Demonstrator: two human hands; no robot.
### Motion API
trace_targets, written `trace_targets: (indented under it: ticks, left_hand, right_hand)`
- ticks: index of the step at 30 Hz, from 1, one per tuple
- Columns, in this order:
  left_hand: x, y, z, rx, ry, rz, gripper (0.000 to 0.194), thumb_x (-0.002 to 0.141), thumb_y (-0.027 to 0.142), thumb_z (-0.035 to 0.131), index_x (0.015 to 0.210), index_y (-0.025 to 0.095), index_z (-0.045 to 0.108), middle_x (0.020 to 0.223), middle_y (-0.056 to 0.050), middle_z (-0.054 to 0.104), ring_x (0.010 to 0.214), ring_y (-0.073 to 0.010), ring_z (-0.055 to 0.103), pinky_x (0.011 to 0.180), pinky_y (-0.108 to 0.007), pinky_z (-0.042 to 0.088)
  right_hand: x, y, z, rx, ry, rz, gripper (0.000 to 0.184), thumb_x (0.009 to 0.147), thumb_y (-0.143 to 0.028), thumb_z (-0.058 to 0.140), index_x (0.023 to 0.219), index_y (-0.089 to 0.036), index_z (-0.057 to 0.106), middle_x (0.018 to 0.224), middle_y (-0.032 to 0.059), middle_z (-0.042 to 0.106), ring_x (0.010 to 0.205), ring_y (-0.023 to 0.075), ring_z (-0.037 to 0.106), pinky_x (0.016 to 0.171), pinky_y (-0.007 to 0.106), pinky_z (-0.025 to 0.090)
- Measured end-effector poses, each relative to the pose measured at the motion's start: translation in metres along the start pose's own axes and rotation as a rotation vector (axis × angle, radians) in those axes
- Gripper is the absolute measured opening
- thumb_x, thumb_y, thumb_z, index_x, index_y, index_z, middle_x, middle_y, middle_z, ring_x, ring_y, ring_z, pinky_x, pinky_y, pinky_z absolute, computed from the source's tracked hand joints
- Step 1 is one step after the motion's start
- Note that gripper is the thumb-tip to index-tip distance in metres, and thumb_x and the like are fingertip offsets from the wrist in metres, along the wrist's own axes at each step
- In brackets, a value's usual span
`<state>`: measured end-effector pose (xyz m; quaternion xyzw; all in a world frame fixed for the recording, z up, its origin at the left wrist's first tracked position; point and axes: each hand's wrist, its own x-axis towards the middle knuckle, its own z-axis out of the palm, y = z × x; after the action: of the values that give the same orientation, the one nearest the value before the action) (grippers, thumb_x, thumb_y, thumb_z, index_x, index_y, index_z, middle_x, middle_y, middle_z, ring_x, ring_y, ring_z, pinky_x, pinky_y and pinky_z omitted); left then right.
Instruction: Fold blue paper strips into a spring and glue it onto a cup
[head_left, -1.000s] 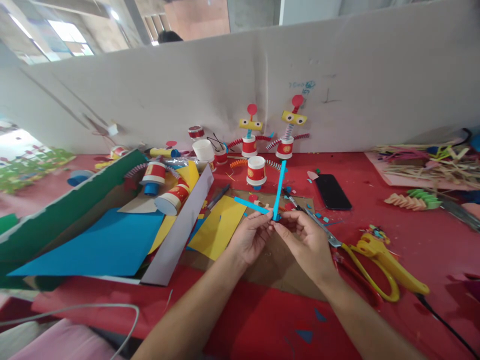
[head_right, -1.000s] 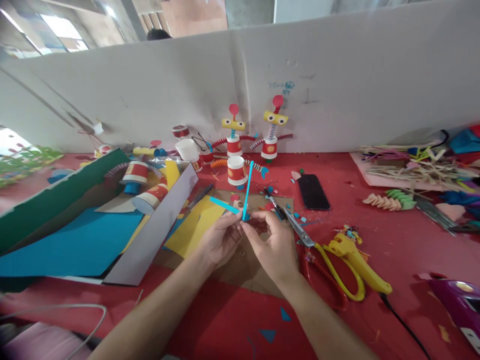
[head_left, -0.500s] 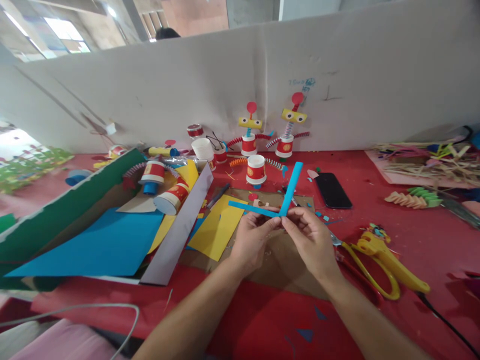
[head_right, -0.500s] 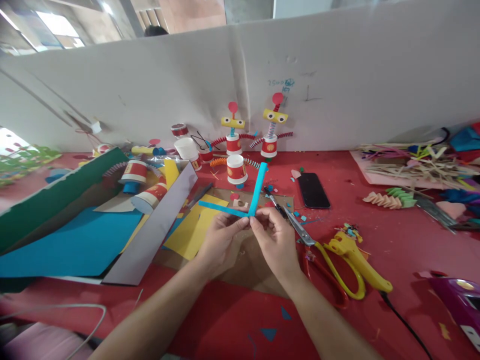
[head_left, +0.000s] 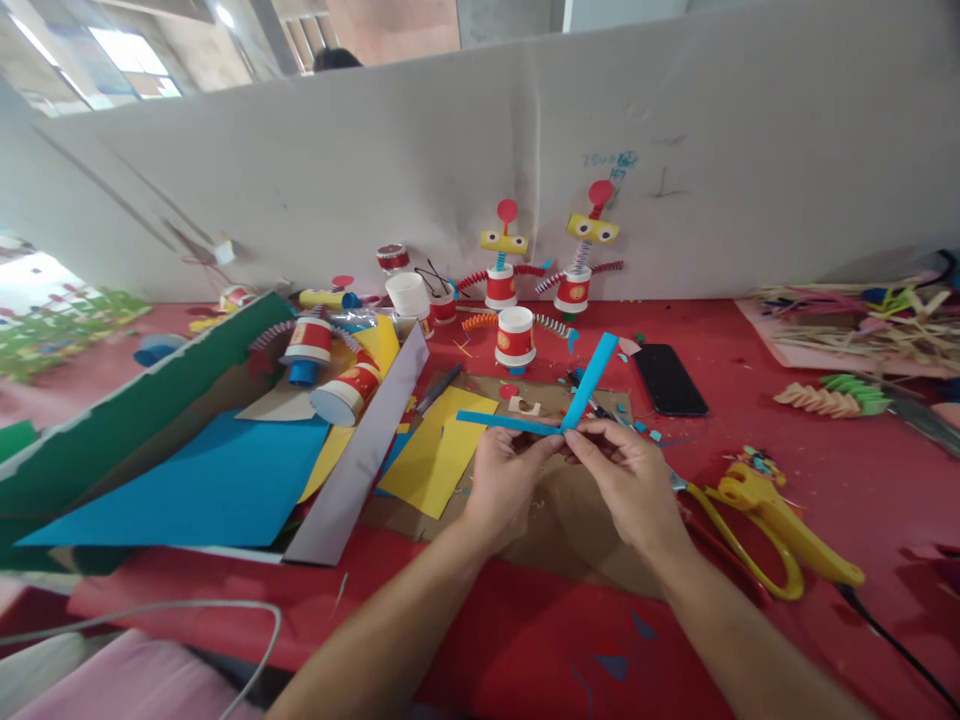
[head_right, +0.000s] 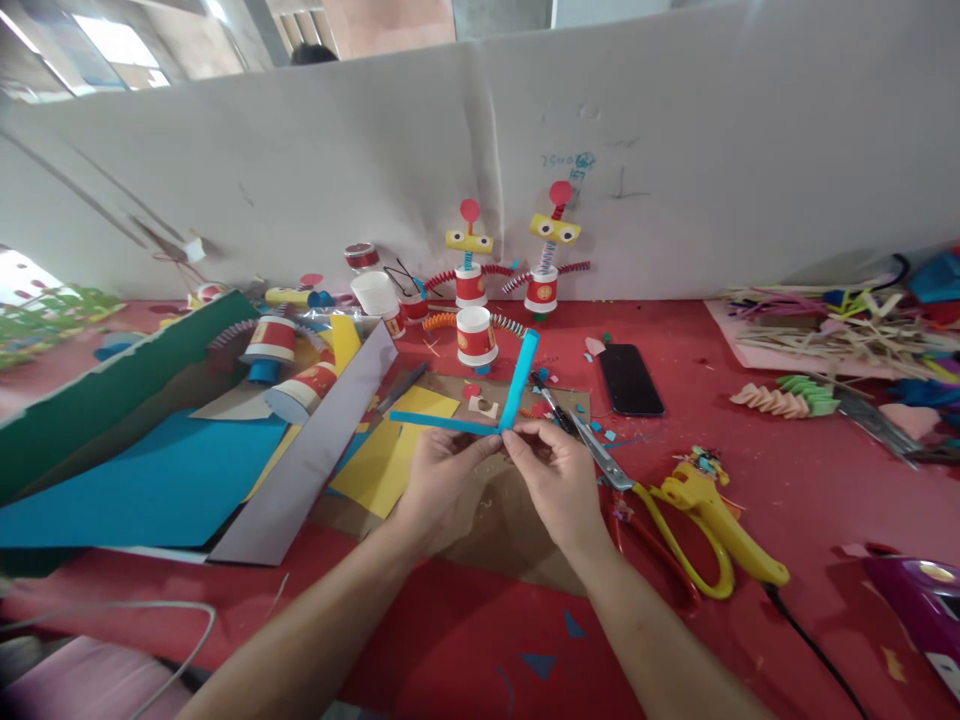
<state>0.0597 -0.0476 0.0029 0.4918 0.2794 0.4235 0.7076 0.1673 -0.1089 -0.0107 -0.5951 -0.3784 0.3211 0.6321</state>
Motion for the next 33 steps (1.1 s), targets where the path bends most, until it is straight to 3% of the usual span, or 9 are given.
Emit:
trace_targets:
  ticks: [8, 22, 28, 33]
  left_hand:
    - [-0.002, -0.002, -0.001, -0.112, 0.056, -0.096, 0.005, 0.069, 0.016, 0.07, 0.071, 0.013, 0.072, 0.071, -0.005, 0.072, 0.068, -0.0143, 0.063, 0.071, -0.028, 0.049]
    - [-0.001, -0.008, -0.002, -0.06, 0.046, -0.069, 0.009, 0.071, 0.019, 0.069, 0.076, 0.012, 0.072, 0.076, -0.007, 0.072, 0.071, -0.0152, 0.063, 0.072, -0.028, 0.049]
    - [0.0, -0.013, -0.005, -0.14, -0.043, -0.102, 0.012, 0.07, 0.017, 0.069, 0.081, 0.013, 0.072, 0.077, -0.006, 0.072, 0.074, -0.0155, 0.065, 0.077, -0.03, 0.049]
    - [0.005, -0.018, -0.01, -0.209, 0.039, -0.221, 0.014, 0.065, 0.019, 0.074, 0.076, 0.013, 0.071, 0.069, -0.004, 0.07, 0.061, -0.0116, 0.062, 0.069, -0.026, 0.049]
  right_hand:
    - [-0.001, 0.004, 0.002, 0.111, 0.015, 0.038, 0.018, 0.076, -0.039, 0.068, 0.079, -0.022, 0.064, 0.078, 0.0015, 0.07, 0.07, 0.0173, 0.064, 0.071, 0.032, 0.051]
    - [0.002, 0.008, 0.001, 0.099, -0.003, 0.011, 0.016, 0.072, -0.034, 0.071, 0.077, -0.021, 0.064, 0.073, -0.001, 0.066, 0.064, 0.0133, 0.06, 0.066, 0.027, 0.05]
    - [0.009, 0.01, -0.004, 0.232, 0.023, 0.131, 0.02, 0.065, -0.031, 0.076, 0.074, -0.02, 0.063, 0.069, -0.0016, 0.064, 0.063, 0.0126, 0.06, 0.062, 0.026, 0.048]
    - [0.013, 0.008, -0.008, 0.309, -0.046, 0.274, 0.024, 0.059, -0.031, 0.08, 0.07, -0.019, 0.062, 0.065, -0.0018, 0.065, 0.06, 0.0129, 0.061, 0.061, 0.026, 0.047]
